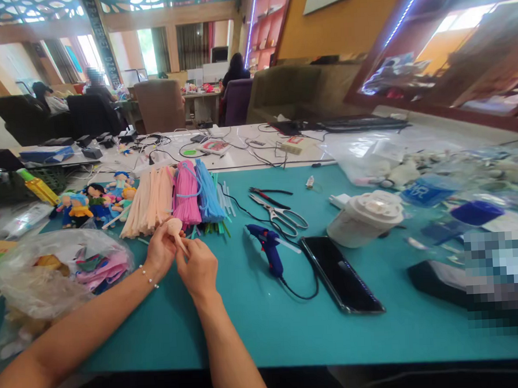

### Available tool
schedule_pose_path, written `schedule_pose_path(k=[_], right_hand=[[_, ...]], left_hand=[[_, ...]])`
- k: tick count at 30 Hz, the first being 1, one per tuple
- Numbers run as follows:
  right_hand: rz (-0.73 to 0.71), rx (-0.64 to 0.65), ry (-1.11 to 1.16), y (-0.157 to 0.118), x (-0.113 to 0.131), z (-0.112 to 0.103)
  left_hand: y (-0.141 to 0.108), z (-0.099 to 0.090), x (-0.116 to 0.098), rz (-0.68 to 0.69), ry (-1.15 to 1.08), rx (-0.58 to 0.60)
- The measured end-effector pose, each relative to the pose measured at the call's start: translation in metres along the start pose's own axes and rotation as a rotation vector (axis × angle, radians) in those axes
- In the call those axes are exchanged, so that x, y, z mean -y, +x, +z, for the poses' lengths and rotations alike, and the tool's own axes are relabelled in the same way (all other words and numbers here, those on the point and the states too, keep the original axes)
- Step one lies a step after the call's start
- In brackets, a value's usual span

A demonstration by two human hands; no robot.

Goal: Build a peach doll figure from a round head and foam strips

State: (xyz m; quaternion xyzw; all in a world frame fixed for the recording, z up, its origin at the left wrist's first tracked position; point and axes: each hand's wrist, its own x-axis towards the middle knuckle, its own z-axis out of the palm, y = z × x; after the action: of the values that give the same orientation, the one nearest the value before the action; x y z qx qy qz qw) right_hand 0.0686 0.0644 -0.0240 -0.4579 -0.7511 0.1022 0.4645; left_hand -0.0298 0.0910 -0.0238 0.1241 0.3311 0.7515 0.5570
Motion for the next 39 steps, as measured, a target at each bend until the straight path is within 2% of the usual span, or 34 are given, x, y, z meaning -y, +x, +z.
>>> schedule_pose_path(k=[4, 9, 13, 22, 28, 32, 39], right_hand=[[0.010, 0.004, -0.046, -0.001, 0.000, -0.004], [-0.028, 0.031, -0.117, -0.004, 0.002, -0.008], [-0.047, 0.097, -0.155, -0.004, 0.004, -0.009], [-0.086, 0.224, -0.137, -0.004, 0.008, -0.004], [-0.074, 0.221, -0.112, -0.004, -0.001, -0.002], [-0.091, 0.233, -0.100, -0.004, -0.003, -0.002], [-0.115, 0.247, -0.052, -0.005, -0.009, -0.008]], left_hand=[[-0.004, 0.000, 0.007, -0.052, 0.011, 0.004], [-0.009, 0.003, 0.006, -0.055, 0.045, 0.006], [-0.009, 0.005, 0.006, -0.055, 0.077, 0.015], [-0.007, -0.011, -0.001, -0.070, 0.091, 0.023], [-0.006, -0.009, 0.000, -0.143, 0.068, 0.102], [-0.005, -0.009, 0.002, -0.148, 0.101, 0.090], [-0.004, -0.011, 0.006, -0.180, 0.155, 0.138]])
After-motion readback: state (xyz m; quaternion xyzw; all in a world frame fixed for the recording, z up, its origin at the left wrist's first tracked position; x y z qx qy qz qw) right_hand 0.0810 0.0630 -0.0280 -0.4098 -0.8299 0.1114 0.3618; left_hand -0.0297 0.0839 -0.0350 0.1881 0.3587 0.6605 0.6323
